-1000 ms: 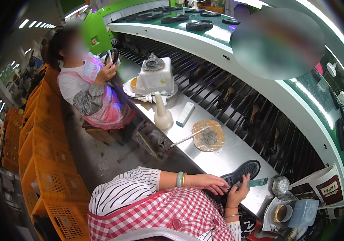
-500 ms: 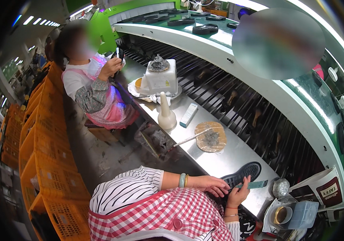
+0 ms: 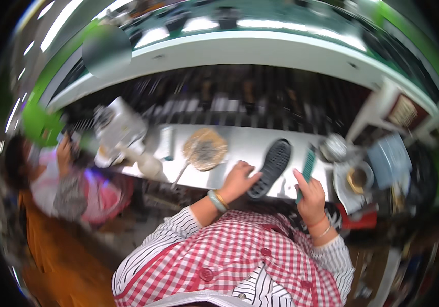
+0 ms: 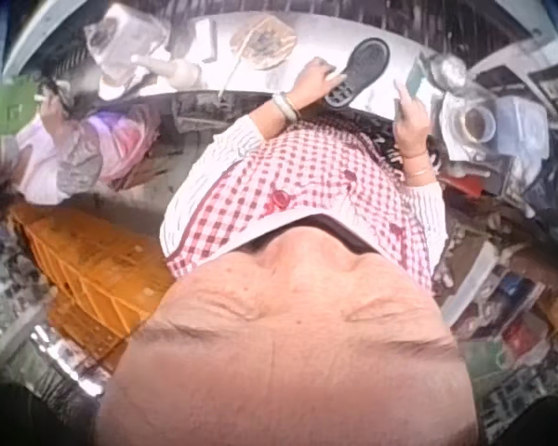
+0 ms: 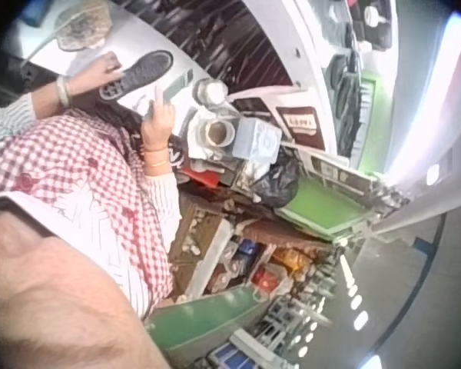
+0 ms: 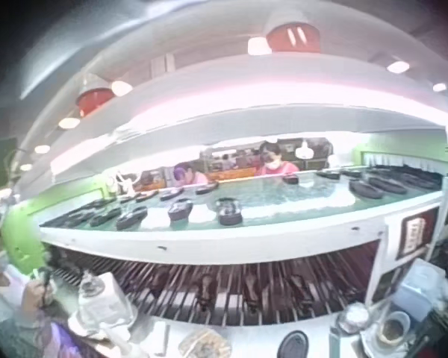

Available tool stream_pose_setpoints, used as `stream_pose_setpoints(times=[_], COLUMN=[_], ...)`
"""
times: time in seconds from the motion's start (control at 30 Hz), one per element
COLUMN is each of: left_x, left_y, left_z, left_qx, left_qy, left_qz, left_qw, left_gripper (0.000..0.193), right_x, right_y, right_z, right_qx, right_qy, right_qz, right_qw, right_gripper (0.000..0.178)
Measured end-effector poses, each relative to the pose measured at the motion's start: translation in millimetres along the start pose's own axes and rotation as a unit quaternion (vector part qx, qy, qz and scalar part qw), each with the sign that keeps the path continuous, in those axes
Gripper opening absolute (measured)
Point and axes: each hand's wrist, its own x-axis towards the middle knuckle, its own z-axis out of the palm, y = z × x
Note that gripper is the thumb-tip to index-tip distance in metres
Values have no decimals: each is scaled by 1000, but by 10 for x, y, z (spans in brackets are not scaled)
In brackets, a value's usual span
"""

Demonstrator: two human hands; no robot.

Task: The person applies adhesive to shoe soles using a brush, dipping the brush into a container of glue and brushing it over each sole before placing it onto a conveyor belt.

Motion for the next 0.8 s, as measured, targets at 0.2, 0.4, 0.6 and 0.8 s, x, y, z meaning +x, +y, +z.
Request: stream_pose_setpoints(times=[0.2, 0.4, 0.6, 0.8], left_x=[183, 238, 205, 277], left_y=[11, 380, 481, 895], left_z=[331, 362, 315, 444], left_qx=[-19, -424, -674, -728], left_qy=[-31, -218, -255, -293], left_qz=[30, -230, -342, -266], left_qw=[999, 848, 603, 560], left_gripper=[35, 37, 59, 67], right_x=[-84, -332, -635, -735], right_y=[241, 813, 1247, 1389], right_z=[-837, -1365, -1404, -1261], right_qx=[-19, 192, 182, 193], right_qy=[88, 258, 227, 209], right_qz=[65, 358, 427, 458], right_qw=[994, 877, 856, 842], right_gripper=[36, 21, 22, 21])
